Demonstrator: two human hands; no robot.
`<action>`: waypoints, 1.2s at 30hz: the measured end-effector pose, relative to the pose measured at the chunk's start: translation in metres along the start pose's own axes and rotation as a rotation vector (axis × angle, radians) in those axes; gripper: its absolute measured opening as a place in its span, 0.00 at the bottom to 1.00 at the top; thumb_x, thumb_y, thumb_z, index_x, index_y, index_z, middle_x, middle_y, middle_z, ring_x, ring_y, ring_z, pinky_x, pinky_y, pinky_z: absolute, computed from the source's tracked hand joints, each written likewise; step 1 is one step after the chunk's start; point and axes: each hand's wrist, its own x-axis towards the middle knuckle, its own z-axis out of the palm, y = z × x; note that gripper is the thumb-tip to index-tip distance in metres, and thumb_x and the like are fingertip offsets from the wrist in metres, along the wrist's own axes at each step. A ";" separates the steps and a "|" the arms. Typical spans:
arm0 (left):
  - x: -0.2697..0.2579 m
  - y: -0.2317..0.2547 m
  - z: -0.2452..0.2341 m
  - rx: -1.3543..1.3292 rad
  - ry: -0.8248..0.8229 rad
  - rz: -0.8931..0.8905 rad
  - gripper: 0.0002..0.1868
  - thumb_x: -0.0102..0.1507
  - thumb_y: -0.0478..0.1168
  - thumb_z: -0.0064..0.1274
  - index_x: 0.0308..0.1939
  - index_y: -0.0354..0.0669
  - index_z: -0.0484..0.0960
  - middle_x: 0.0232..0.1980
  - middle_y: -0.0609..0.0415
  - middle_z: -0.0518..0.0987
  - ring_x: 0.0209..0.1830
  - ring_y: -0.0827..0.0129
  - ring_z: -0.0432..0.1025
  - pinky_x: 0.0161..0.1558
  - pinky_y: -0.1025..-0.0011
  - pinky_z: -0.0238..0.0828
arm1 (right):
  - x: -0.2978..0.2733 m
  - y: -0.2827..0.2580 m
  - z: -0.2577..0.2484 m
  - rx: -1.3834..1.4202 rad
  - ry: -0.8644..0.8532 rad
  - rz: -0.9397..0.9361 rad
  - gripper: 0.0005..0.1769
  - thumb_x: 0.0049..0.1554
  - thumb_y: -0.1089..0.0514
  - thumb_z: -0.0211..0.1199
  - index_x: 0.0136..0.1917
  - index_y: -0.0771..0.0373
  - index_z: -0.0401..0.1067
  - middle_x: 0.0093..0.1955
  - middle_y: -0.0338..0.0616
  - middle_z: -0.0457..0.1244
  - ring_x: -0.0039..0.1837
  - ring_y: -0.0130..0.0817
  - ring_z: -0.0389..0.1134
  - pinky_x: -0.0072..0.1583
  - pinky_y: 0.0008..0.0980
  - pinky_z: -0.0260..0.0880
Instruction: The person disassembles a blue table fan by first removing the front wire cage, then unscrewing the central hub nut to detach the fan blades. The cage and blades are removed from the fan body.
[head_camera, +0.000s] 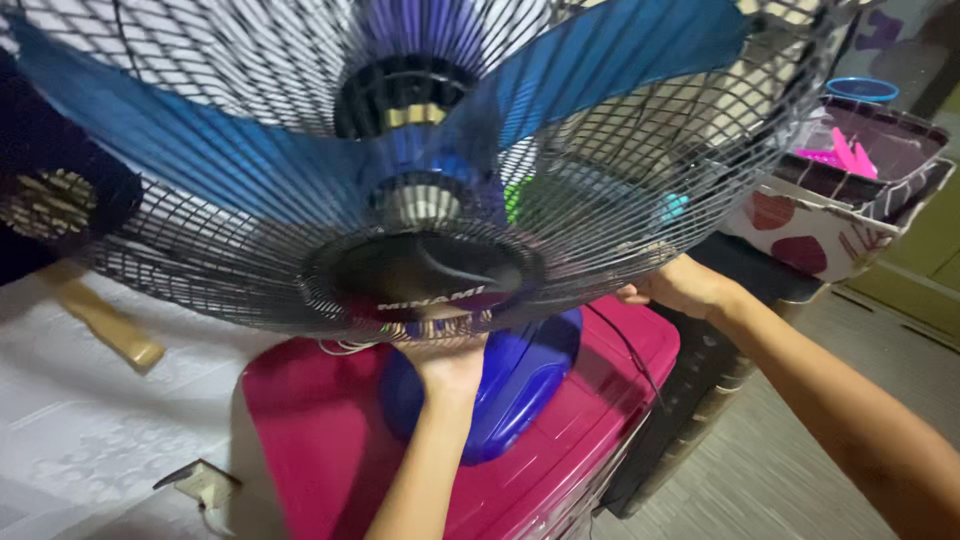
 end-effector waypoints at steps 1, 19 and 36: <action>0.000 0.002 -0.003 -0.009 0.003 0.025 0.38 0.65 0.72 0.42 0.66 0.52 0.77 0.68 0.53 0.76 0.67 0.53 0.69 0.71 0.45 0.59 | 0.002 0.011 0.003 0.026 -0.007 -0.045 0.21 0.64 0.40 0.55 0.42 0.58 0.68 0.35 0.33 0.56 0.37 0.25 0.53 0.37 0.28 0.51; 0.006 0.025 0.005 0.028 -0.073 0.202 0.36 0.69 0.65 0.37 0.70 0.44 0.73 0.73 0.50 0.72 0.74 0.56 0.64 0.79 0.56 0.50 | -0.008 0.065 0.057 0.263 0.652 -0.529 0.26 0.64 0.39 0.55 0.63 0.60 0.71 0.61 0.40 0.66 0.64 0.35 0.65 0.67 0.41 0.62; -0.024 0.072 -0.063 0.039 -0.266 0.034 0.20 0.78 0.58 0.40 0.56 0.49 0.78 0.61 0.54 0.77 0.63 0.58 0.70 0.68 0.52 0.65 | -0.012 0.008 0.094 0.878 0.535 -0.723 0.23 0.57 0.38 0.72 0.55 0.54 0.75 0.53 0.29 0.69 0.59 0.27 0.68 0.70 0.33 0.65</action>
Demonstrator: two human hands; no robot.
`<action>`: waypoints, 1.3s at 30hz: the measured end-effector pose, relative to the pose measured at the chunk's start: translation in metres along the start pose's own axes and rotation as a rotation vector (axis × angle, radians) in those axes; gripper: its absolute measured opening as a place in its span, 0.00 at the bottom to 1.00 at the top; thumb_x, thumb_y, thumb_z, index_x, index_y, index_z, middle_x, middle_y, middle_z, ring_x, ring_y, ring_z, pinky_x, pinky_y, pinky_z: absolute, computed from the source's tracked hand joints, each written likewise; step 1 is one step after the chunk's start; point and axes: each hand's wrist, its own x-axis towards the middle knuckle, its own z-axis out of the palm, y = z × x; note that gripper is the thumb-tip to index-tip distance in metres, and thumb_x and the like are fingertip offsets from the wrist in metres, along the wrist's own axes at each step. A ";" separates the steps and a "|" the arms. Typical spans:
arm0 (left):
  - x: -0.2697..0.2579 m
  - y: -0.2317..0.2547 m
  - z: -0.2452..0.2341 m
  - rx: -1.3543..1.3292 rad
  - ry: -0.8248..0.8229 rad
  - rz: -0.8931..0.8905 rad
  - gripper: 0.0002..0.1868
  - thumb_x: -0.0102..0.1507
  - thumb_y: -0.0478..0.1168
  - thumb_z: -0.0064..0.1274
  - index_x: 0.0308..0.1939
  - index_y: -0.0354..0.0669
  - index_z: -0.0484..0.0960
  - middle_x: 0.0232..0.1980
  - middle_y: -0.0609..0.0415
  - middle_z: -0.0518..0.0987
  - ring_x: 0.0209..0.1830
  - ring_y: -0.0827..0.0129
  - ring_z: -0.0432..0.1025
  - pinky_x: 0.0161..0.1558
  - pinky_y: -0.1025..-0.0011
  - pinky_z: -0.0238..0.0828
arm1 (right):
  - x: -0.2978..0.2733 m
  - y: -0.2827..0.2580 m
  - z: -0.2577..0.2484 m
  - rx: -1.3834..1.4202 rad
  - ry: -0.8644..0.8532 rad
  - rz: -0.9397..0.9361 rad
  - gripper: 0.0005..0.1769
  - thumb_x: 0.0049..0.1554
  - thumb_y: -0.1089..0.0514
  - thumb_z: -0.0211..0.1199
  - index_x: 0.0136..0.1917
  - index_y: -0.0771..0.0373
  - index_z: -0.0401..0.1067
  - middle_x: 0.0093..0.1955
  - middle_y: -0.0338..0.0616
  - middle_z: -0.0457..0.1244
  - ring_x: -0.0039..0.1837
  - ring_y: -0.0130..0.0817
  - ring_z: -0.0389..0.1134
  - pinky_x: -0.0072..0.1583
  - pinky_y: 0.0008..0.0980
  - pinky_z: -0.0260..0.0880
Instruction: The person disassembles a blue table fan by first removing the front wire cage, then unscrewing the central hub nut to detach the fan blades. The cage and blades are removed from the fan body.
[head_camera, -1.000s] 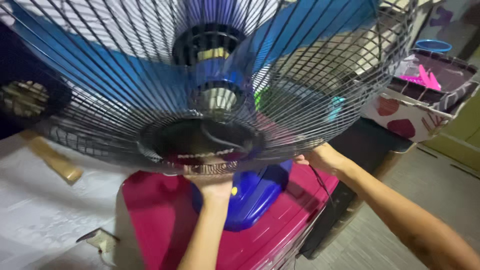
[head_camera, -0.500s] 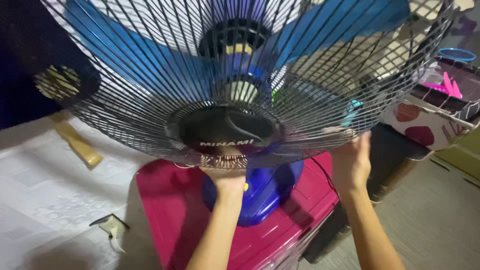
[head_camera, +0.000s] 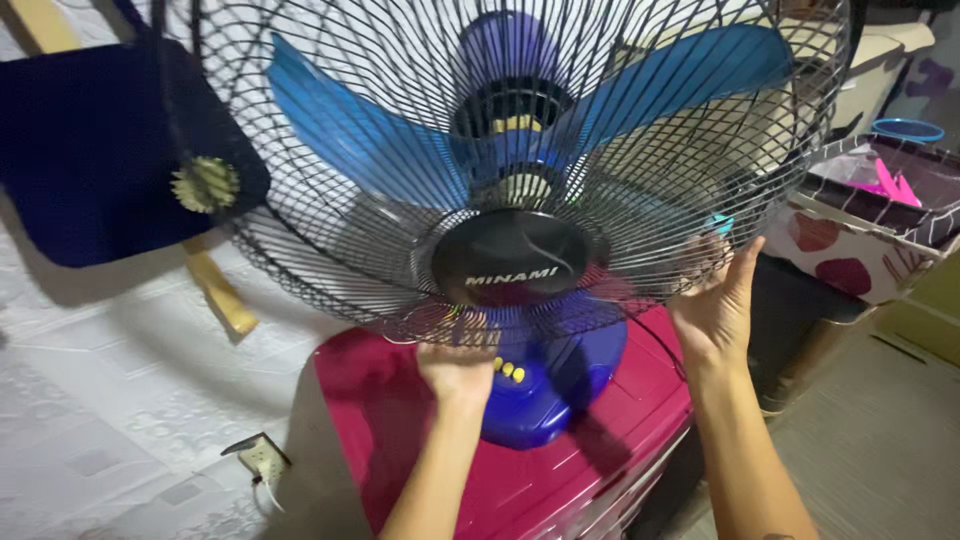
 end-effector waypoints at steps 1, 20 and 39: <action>0.000 0.009 0.005 0.044 0.345 0.034 0.22 0.74 0.61 0.39 0.58 0.51 0.75 0.64 0.53 0.74 0.63 0.58 0.68 0.66 0.50 0.63 | 0.002 0.000 -0.002 -0.006 0.024 -0.006 0.23 0.56 0.38 0.72 0.55 0.54 0.75 0.53 0.30 0.69 0.59 0.28 0.68 0.69 0.33 0.65; -0.006 0.088 0.125 0.317 0.683 -0.098 0.33 0.66 0.70 0.32 0.66 0.62 0.73 0.66 0.57 0.74 0.69 0.53 0.64 0.69 0.46 0.54 | -0.028 -0.047 0.041 -0.152 -0.143 -0.070 0.24 0.60 0.36 0.67 0.60 0.53 0.75 0.58 0.30 0.69 0.64 0.28 0.68 0.73 0.39 0.66; -0.085 0.113 0.056 0.130 0.501 -0.085 0.38 0.68 0.70 0.36 0.66 0.42 0.72 0.67 0.50 0.73 0.68 0.54 0.66 0.70 0.49 0.58 | -0.097 -0.093 -0.052 -0.190 -0.404 -0.192 0.18 0.73 0.43 0.56 0.60 0.58 0.73 0.59 0.39 0.65 0.62 0.33 0.65 0.70 0.41 0.64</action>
